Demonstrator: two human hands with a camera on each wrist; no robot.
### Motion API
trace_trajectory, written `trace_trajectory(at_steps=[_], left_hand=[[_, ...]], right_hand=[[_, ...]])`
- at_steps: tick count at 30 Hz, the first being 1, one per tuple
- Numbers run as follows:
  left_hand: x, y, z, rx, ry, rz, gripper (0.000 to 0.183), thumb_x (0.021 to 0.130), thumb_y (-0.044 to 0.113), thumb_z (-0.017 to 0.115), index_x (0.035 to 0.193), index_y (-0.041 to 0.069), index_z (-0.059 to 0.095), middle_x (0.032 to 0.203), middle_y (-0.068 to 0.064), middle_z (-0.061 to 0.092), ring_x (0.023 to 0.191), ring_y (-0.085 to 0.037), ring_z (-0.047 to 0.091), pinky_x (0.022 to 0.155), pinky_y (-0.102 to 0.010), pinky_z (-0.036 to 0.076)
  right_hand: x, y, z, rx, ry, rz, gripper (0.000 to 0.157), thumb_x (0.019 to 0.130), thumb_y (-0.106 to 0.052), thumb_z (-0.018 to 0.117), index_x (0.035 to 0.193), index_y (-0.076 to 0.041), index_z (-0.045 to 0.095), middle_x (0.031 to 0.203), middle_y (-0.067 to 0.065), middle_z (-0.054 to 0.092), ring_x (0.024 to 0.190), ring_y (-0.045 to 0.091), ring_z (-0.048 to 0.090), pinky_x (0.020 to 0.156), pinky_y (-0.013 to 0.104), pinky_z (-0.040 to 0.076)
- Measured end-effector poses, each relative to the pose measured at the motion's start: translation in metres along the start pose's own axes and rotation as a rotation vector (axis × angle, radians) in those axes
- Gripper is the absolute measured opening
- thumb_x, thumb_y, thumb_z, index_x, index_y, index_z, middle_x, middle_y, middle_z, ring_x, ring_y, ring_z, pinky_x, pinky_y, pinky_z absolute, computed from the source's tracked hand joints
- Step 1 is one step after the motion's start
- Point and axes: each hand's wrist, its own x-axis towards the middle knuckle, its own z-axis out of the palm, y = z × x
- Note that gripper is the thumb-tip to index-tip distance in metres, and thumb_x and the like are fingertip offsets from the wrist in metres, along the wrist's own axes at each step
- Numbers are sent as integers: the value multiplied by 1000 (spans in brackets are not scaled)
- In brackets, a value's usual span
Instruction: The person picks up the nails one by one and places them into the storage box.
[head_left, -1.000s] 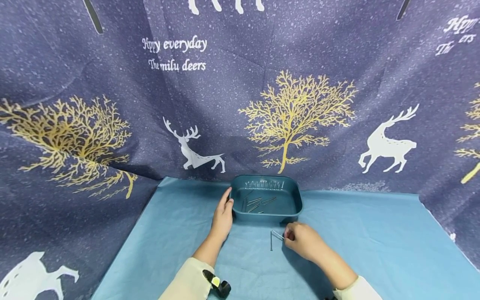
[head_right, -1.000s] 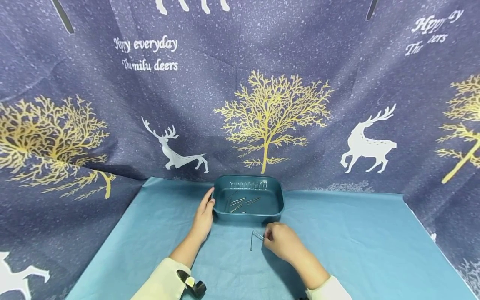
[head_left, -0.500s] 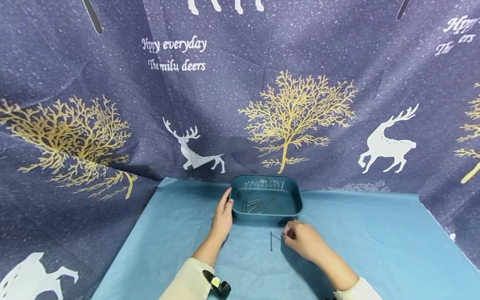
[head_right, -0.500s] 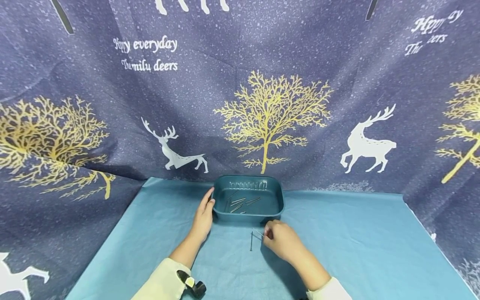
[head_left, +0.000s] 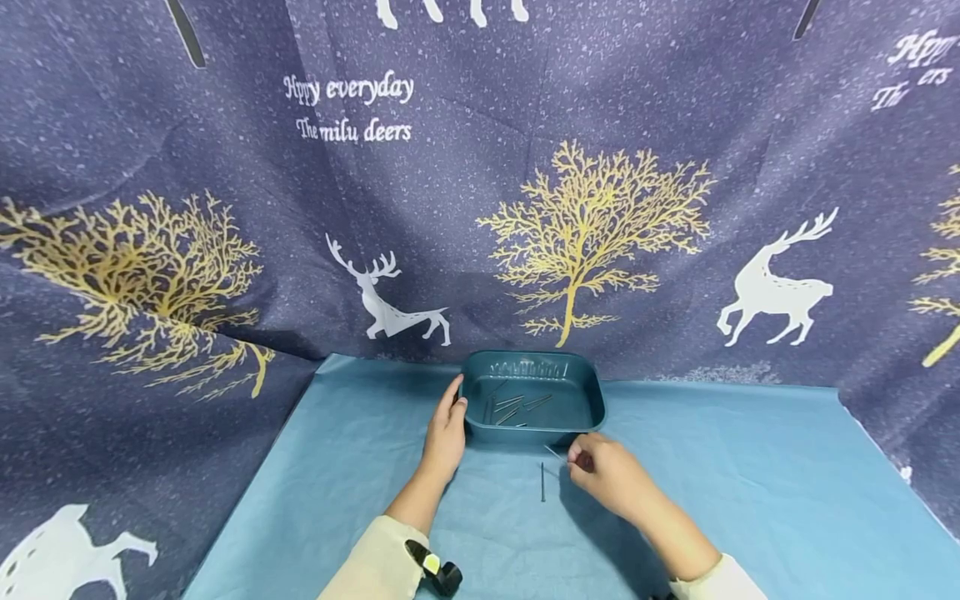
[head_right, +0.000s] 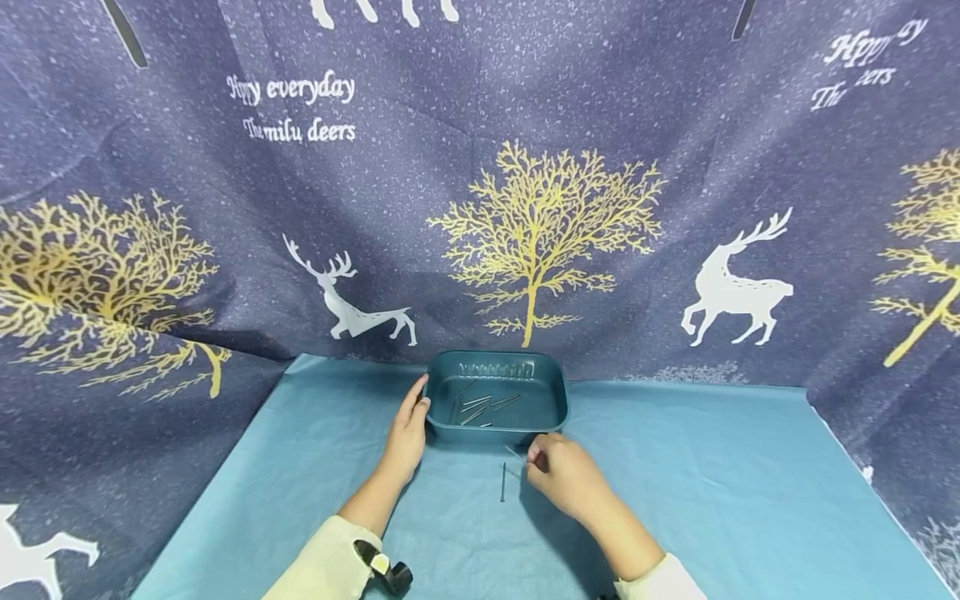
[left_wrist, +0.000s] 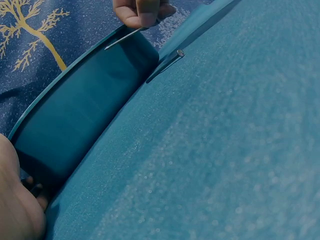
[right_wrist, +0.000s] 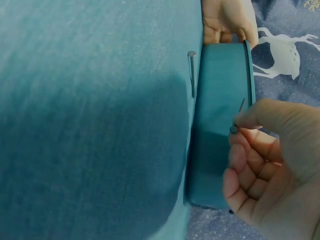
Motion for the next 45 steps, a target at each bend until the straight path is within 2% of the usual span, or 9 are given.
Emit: trace_trajectory(at_steps=[3,6,9,13,20,25,31,37,45], left_hand=[[0,0,0,10,-5,1,47,109,33,40,155,37,38,164,-4,35,144,-32,42,108,-57,39],[0,-1,0,27,-5,2,46,109,33,40,155,38,38,163,-4,37,128,-33,52,95,-51,42],[0,-1,0,34,0,1,46,109,33,40,155,38,38,162,-5,38,120,-32,53,91,-47,42],[1,-1,0,27,2,2,46,109,35,40,155,38,38,163,-4,37,130,-31,49,96,-49,40],[1,-2,1,16,-3,12,46,109,33,40,155,38,38,163,-5,36,147,-34,38,108,-59,38],[1,-3,0,29,-7,11,46,109,36,40,155,37,38,163,-5,36,146,-34,40,105,-58,40],[1,-3,0,10,-8,16,46,109,36,40,155,36,38,163,-5,36,149,-35,35,114,-64,33],[0,-2,0,6,-5,6,46,109,33,39,155,36,38,164,-5,36,150,-34,35,116,-63,32],[0,-1,1,17,7,4,46,109,33,40,155,36,39,162,-6,38,144,-32,42,109,-59,38]], right_hand=[[1,-1,-2,5,7,5,15,85,-9,73,83,-19,63,79,-8,55,69,2,47,63,21,43],[1,-1,-3,4,13,1,14,85,-9,73,83,-19,63,79,-8,55,69,1,47,63,21,44],[2,-2,-4,7,14,2,13,85,-9,73,84,-18,64,79,-8,55,68,1,47,62,21,44],[2,-2,-5,1,17,-1,11,86,-9,73,86,-17,65,80,-8,55,68,1,48,62,21,44],[3,-1,-5,-8,60,-20,11,85,-9,74,85,-17,65,79,-7,55,68,2,49,62,21,44],[4,-1,-6,1,70,-30,10,86,-10,73,86,-16,65,80,-7,56,69,1,48,63,20,44],[4,-1,-7,5,81,-25,11,86,-10,72,86,-18,65,81,-8,56,70,1,48,63,20,44],[5,-1,-7,3,96,-12,11,87,-10,72,86,-19,65,79,-8,55,68,1,47,62,20,43],[8,0,-7,0,129,-7,10,88,-10,73,87,-17,66,80,-6,55,68,3,46,62,21,43]])
